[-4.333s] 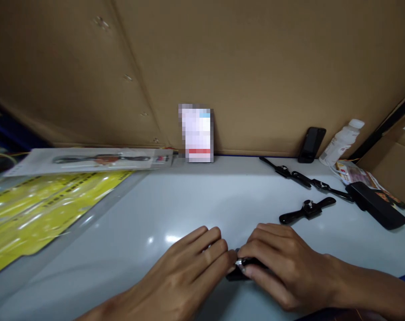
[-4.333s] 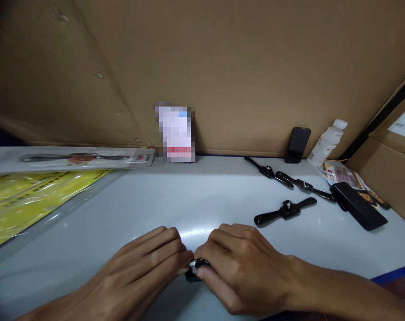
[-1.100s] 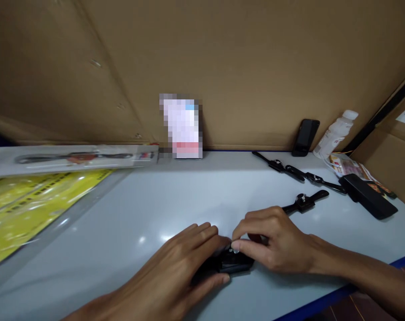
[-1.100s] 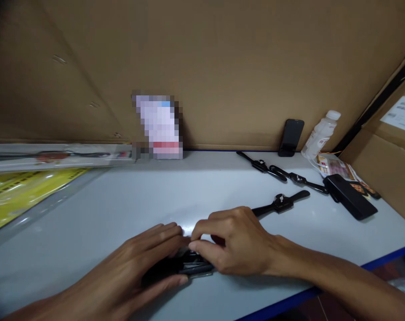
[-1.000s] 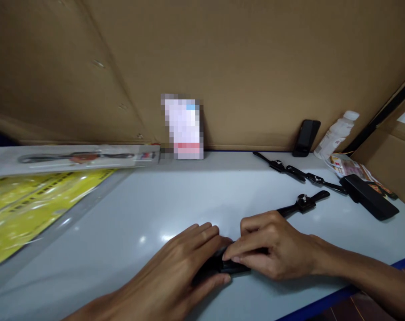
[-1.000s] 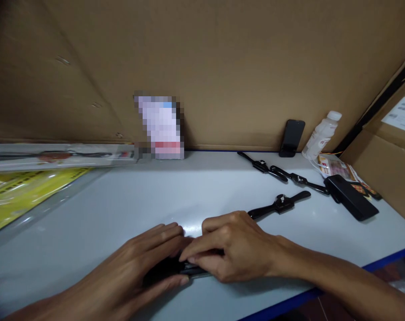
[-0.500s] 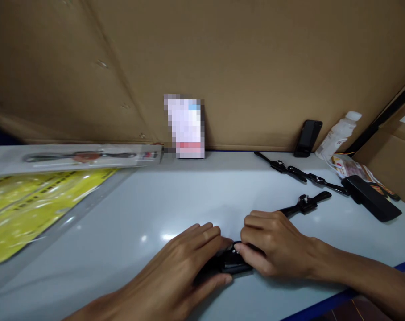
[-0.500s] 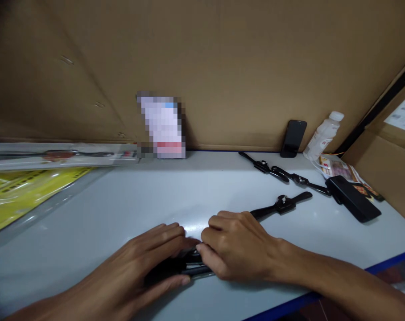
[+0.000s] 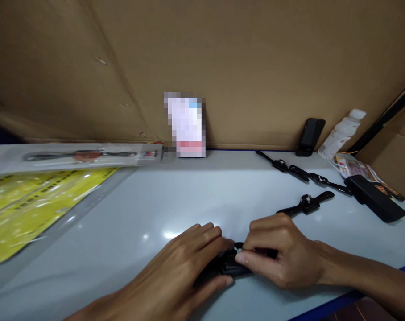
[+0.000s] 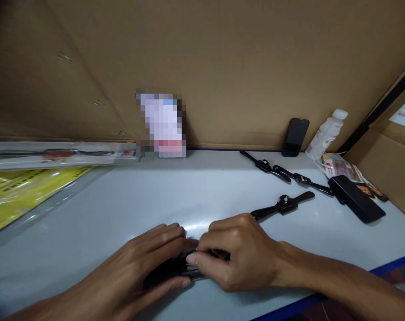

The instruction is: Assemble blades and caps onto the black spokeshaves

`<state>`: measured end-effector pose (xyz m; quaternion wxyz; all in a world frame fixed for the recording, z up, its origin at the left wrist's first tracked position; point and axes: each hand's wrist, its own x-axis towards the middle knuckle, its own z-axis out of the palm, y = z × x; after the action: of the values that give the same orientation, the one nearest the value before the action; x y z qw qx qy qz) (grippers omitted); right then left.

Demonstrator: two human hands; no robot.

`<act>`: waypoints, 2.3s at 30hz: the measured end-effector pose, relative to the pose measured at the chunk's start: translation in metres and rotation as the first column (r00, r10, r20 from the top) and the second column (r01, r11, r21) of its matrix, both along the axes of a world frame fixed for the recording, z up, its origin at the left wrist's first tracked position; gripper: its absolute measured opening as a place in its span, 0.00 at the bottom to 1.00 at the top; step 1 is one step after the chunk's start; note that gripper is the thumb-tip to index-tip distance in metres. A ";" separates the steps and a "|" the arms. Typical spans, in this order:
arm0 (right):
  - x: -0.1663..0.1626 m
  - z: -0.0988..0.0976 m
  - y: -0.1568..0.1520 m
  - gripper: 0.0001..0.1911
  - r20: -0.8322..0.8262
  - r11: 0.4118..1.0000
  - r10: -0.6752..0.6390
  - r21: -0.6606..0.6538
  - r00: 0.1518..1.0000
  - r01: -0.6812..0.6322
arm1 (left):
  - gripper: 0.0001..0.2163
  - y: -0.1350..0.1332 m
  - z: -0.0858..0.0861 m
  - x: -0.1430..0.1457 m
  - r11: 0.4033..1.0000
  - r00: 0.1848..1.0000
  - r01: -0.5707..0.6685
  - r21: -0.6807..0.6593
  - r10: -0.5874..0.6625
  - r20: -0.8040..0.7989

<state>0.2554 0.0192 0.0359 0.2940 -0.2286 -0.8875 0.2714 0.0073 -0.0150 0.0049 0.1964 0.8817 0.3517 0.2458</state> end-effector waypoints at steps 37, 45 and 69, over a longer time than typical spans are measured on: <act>0.004 -0.006 0.003 0.22 0.205 0.952 -0.044 0.305 0.978 -0.021 | 0.09 0.000 0.002 0.000 1.000 0.999 0.001 0.002 -0.001 -0.032; 0.002 -0.007 0.003 0.23 0.136 0.926 -0.027 0.376 0.990 -0.026 | 0.08 0.000 0.002 -0.001 1.000 1.000 -0.001 0.022 0.001 -0.029; 0.020 0.025 0.011 0.10 0.535 0.976 -0.052 0.206 0.843 -0.070 | 0.11 0.001 0.006 0.006 0.950 0.992 0.029 0.312 0.010 -0.123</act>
<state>0.2750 0.0304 0.0606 0.0554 -0.2577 -0.9595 0.0993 0.0135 -0.0141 0.0113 0.0331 0.9168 0.3155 0.2428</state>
